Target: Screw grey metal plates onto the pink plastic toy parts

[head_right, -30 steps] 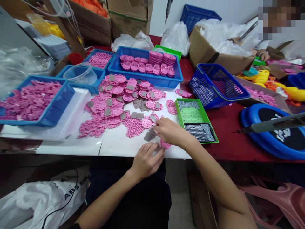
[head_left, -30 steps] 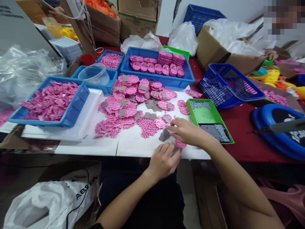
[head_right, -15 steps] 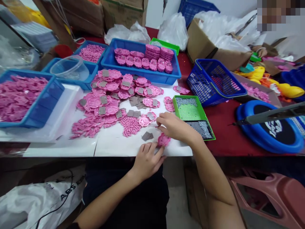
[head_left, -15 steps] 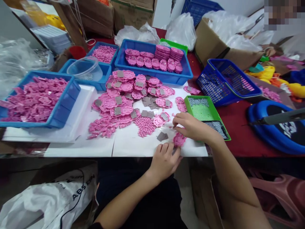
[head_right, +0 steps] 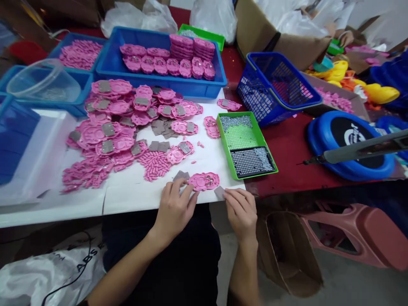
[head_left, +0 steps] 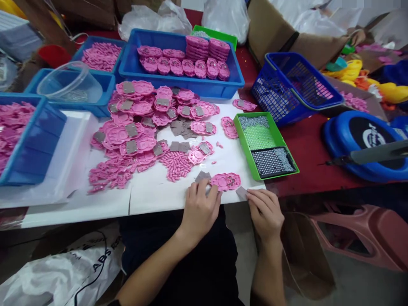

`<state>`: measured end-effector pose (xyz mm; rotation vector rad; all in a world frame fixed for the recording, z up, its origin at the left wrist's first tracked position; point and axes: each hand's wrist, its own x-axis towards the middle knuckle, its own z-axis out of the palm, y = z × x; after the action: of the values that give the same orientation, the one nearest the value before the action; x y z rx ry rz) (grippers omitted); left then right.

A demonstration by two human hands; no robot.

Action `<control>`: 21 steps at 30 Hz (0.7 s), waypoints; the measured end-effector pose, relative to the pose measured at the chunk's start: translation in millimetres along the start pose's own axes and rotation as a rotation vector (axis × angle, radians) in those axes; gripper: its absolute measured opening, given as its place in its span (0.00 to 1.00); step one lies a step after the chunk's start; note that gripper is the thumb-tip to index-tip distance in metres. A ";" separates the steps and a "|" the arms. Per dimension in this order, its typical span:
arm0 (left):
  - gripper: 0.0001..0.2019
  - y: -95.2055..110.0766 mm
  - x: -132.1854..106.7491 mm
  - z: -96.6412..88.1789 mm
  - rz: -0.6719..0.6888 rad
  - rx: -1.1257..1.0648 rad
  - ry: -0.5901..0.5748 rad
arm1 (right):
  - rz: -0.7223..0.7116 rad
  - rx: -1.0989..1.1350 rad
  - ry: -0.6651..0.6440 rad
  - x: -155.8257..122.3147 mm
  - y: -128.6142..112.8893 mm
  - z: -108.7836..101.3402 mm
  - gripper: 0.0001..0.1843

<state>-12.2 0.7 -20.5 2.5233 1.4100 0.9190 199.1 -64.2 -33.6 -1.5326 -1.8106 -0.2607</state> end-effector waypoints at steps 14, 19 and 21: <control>0.18 0.5 35.1 10.7 0.230 -0.224 -0.194 | 0.073 -0.096 -0.247 -13.6 -13.3 -2.8 0.37; 0.19 -1.9 33.3 10.4 0.179 -0.320 -0.217 | 0.037 -0.065 -0.342 -11.5 -8.9 -11.7 0.34; 0.20 -3.1 32.8 9.3 0.164 -0.372 -0.228 | 0.029 -0.044 -0.346 -10.9 -6.3 -14.7 0.33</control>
<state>3.3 30.6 -14.4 2.3893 0.8850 0.7978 199.4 -82.8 -28.3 -1.7150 -2.0554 -0.0201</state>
